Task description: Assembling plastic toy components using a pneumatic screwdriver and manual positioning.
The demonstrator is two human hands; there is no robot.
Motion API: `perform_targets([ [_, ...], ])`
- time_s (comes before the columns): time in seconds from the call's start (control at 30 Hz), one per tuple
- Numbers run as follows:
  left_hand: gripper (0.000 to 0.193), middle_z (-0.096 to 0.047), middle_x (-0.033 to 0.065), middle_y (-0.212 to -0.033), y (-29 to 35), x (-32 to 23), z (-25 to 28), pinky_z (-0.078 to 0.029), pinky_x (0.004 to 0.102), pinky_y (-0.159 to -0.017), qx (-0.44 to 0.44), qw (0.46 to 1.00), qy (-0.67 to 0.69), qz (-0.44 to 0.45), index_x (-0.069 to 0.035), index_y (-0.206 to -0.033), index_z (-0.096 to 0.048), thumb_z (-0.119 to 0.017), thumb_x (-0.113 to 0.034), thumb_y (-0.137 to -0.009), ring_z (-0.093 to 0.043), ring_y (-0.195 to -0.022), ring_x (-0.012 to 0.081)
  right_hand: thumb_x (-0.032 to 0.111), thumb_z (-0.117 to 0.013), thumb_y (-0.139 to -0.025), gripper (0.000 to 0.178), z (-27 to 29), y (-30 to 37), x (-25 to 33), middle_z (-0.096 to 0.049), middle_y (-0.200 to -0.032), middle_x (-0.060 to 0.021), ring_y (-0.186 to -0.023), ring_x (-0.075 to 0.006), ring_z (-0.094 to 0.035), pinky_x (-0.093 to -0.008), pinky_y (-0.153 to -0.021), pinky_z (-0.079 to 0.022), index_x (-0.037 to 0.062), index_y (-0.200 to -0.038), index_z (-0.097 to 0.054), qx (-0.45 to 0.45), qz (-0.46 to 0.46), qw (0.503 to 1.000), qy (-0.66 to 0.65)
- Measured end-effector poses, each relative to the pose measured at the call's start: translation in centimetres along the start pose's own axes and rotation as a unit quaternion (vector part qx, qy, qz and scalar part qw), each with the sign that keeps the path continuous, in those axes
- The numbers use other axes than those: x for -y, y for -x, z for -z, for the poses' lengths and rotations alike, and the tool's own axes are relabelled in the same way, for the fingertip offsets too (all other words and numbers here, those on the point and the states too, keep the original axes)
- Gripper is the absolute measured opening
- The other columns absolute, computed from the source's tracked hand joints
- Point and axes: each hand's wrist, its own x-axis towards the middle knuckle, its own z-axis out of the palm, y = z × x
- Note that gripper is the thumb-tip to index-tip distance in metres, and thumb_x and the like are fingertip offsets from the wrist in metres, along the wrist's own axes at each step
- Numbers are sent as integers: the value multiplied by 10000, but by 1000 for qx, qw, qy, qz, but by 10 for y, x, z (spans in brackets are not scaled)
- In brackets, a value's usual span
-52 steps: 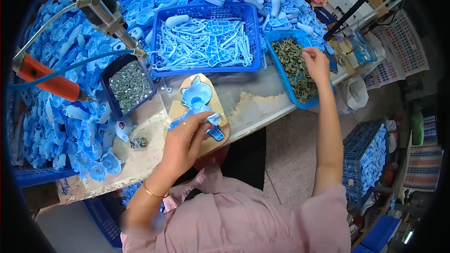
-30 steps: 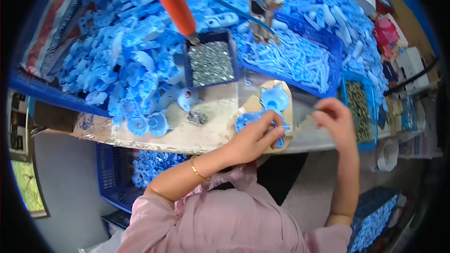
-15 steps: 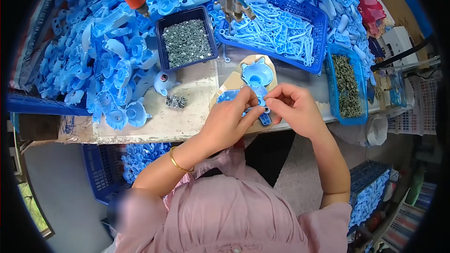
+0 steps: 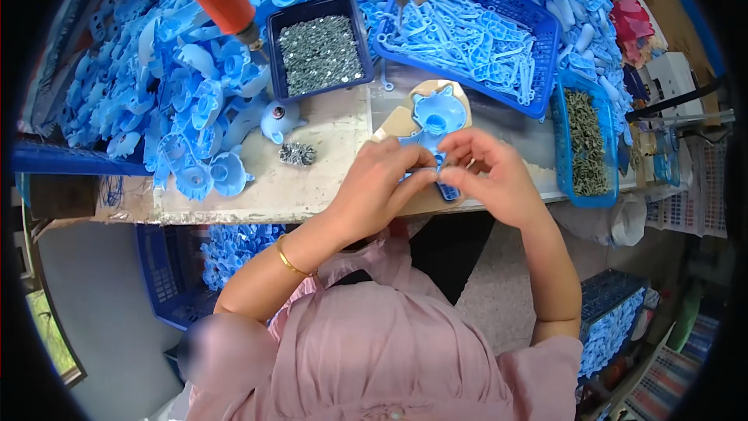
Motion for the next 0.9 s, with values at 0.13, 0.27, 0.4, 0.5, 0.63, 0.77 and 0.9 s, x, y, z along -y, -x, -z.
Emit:
perform_targets([
  [0.13, 376, -645, 97, -1084, 4, 10, 6, -426, 432, -909, -111, 990, -86, -22, -73, -1122, -617, -760, -256, -827, -560, -1027, 309, 40, -731, -876, 256, 16, -11, -25, -659, -926, -4, -814, -56, -605, -202, -735, -477, 30, -1109, -626, -59, -34, 997, 42],
  [0.27, 423, -627, 96, -1129, 8, 18, 5, -461, 412, -889, -106, 985, -137, -6, -66, -1110, -634, -800, -202, -744, -558, -1006, 319, 19, -728, -871, 282, 17, -20, -37, -661, -919, -20, -815, -53, -607, -208, -722, -482, 4, -1125, -607, -33, -69, 997, 30],
  [0.4, 363, -623, 86, -1082, 7, 23, -1, -484, 409, -861, -103, 985, -138, 16, -69, -1056, -638, -792, -160, -740, -568, -989, 316, 24, -732, -872, 278, 17, -27, -36, -667, -923, -33, -773, -48, -599, -211, -679, -487, -6, -1116, -602, -12, -102, 993, 61],
  [0.5, 319, -619, 75, -1060, 5, 23, -4, -501, 405, -824, -107, 984, -136, 33, -71, -1013, -640, -787, -147, -742, -581, -987, 310, 20, -735, -864, 253, 13, -30, -26, -685, -897, -43, -732, -38, -585, -212, -636, -474, -10, -1085, -616, -29, -100, 991, 86],
  [0.63, 273, -625, 56, -1062, 5, 21, -5, -510, 403, -798, -108, 984, -135, 36, -75, -971, -650, -785, -143, -743, -595, -978, 296, 14, -729, -855, 229, 8, -30, -9, -694, -850, -57, -706, -31, -572, -221, -616, -463, -13, -1059, -627, -39, -90, 982, 163],
  [0.77, 155, -617, 36, -1033, 6, 20, -8, -508, 399, -787, -114, 979, -165, 19, -70, -850, -650, -758, -133, -759, -589, -915, 256, 19, -715, -844, 202, 17, -39, -13, -705, -819, -88, -679, -82, -601, -260, -609, -470, -12, -1031, -643, 44, -41, 974, 220],
  [0.9, 111, -636, 16, -1054, 7, 17, -10, -506, 381, -780, -111, 974, -194, 26, -86, -779, -665, -754, -144, -749, -592, -930, 235, 30, -723, -813, 148, 18, -45, -11, -707, -797, -105, -685, -179, -639, -319, -635, -491, -7, -949, -677, 68, -50, 968, 237],
])
